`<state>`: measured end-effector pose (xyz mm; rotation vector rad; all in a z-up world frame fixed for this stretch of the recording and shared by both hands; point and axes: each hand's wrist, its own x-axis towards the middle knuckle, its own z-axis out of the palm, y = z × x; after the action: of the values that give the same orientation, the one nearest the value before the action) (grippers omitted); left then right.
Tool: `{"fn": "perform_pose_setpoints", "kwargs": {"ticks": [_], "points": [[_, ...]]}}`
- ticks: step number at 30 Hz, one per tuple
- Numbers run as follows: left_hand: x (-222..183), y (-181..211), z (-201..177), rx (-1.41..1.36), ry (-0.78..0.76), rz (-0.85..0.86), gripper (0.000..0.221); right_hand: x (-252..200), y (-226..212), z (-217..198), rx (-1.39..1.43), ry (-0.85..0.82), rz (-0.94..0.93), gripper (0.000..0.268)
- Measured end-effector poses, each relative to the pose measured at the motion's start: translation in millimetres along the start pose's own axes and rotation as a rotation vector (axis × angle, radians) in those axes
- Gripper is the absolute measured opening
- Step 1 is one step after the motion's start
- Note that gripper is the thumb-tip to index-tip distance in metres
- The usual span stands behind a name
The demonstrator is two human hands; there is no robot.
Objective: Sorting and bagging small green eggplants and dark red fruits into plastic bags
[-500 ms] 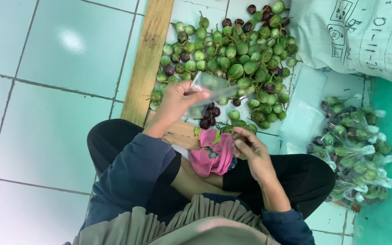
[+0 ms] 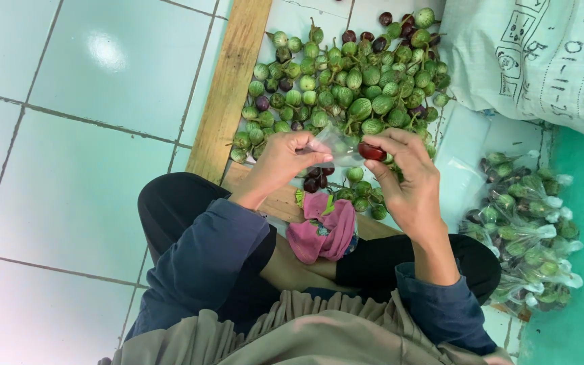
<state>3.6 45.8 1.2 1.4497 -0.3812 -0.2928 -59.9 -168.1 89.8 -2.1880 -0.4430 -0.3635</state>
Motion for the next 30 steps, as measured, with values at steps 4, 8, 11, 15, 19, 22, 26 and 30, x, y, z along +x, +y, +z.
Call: {"fn": "perform_pose_setpoints", "kwargs": {"ticks": [4, 8, 11, 15, 19, 22, 26, 30], "points": [[0.4, -2.1, -1.0, 0.013, -0.018, 0.009, 0.007, -1.2, 10.8, 7.6, -0.051, -0.061, -0.041, 0.042], [-1.8, -3.8, 4.7, -0.018, -0.035, 0.011, 0.007, -2.7, 13.2, 8.3, -0.074, -0.11, 0.015, 0.051], [-0.5, 4.6, 8.9, -0.067, -0.054, -0.002, 0.007, 7.2, -0.5, 6.5, -0.009, -0.159, 0.063, 0.05], [-0.8, -24.2, 10.9, -0.147, -0.053, -0.028, 0.011, 12.4, 0.9, 10.7, 0.043, -0.178, 0.126, 0.042], [1.0, -27.2, 9.2, -0.166, -0.034, -0.021, 0.013, 18.0, 1.6, 10.4, 0.02, -0.204, 0.118, 0.04], [1.5, -21.7, 5.4, -0.178, -0.051, -0.005, 0.012, 23.5, -6.6, 13.0, -0.029, -0.218, 0.072, 0.039], [6.7, -13.3, -3.6, -0.262, -0.014, 0.032, 0.016, 38.8, -27.4, 19.7, -0.081, -0.219, 0.055, 0.045], [7.8, -10.4, -14.1, -0.231, 0.037, 0.107, 0.014, 51.8, -45.0, 25.1, -0.08, -0.212, 0.032, 0.053]]}}
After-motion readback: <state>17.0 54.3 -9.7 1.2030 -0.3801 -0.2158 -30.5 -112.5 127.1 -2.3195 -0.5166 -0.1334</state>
